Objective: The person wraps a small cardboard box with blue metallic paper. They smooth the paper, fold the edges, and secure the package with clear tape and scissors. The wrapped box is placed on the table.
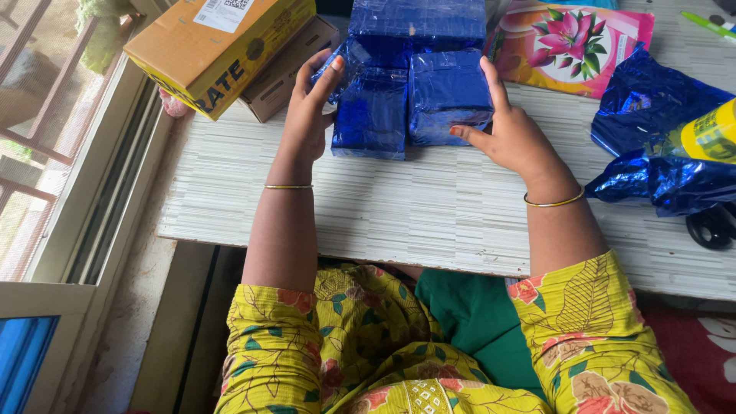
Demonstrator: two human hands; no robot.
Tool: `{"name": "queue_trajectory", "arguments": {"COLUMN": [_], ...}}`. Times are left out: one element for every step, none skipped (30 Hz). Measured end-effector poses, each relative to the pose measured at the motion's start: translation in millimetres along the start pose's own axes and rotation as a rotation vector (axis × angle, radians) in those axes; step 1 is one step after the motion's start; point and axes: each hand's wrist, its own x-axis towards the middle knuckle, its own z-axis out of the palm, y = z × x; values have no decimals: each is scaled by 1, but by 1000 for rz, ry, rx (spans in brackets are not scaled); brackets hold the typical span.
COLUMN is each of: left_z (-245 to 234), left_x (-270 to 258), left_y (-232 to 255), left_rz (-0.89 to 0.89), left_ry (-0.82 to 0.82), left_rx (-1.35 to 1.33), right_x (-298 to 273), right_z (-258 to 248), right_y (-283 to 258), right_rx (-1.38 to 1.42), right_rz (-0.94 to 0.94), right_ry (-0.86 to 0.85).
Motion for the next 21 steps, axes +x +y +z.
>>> {"name": "queue_trajectory", "arguments": {"left_z": [1, 2, 3, 5, 9, 11, 12, 13, 13, 14, 16, 17, 19, 19, 19, 18, 16, 13, 9, 4, 1], "left_x": [0, 1, 2, 3, 4, 5, 5, 5, 3, 2, 1, -1, -2, -2, -2, -2, -1, 1, 4, 8, 12], "left_y": [-2, -5, -8, -12, -17, -21, -24, -27, -29, -31, -32, -33, -33, -33, -34, -34, -35, -36, -36, -36, -37], "left_rz": [15, 32, 50, 109, 168, 225, 276, 327, 377, 496, 616, 734, 740, 746, 751, 756, 761, 766, 677, 590, 503], "left_ry": [-17, -34, -50, -73, -96, -117, -113, -111, -108, -113, -120, -128, -82, -33, 17, 62, 108, 153, 115, 78, 40], "left_rx": [-12, -25, -38, 31, 101, 172, 289, 406, 524, 602, 679, 754, 816, 879, 941, 941, 941, 939, 868, 797, 725], "right_x": [0, 0, 1, 1, 1, 0, 0, 0, 1, 1, 2, 2, 1, 2, 2, 2, 2, 1, 2, 3, 3], "right_z": [2, 5, 7, 9, 10, 12, 13, 14, 15, 15, 15, 16, 15, 15, 15, 15, 14, 14, 13, 12, 12], "right_y": [1, 2, 3, 4, 6, 7, 8, 10, 11, 12, 12, 13, 13, 13, 13, 12, 11, 11, 10, 10, 9], "right_rx": [-8, -18, -27, -32, -38, -42, 0, 43, 85, 77, 70, 61, 61, 61, 61, 61, 60, 59, 62, 65, 67], "right_rz": [15, 27, 39, 20, 1, -18, -12, -5, 2, -54, -110, -166, -138, -114, -89, -67, -45, -22, -32, -42, -53], "right_ry": [7, 14, 21, 32, 43, 53, 42, 32, 23, 46, 68, 89, 80, 71, 61, 55, 49, 43, 43, 43, 44]}}
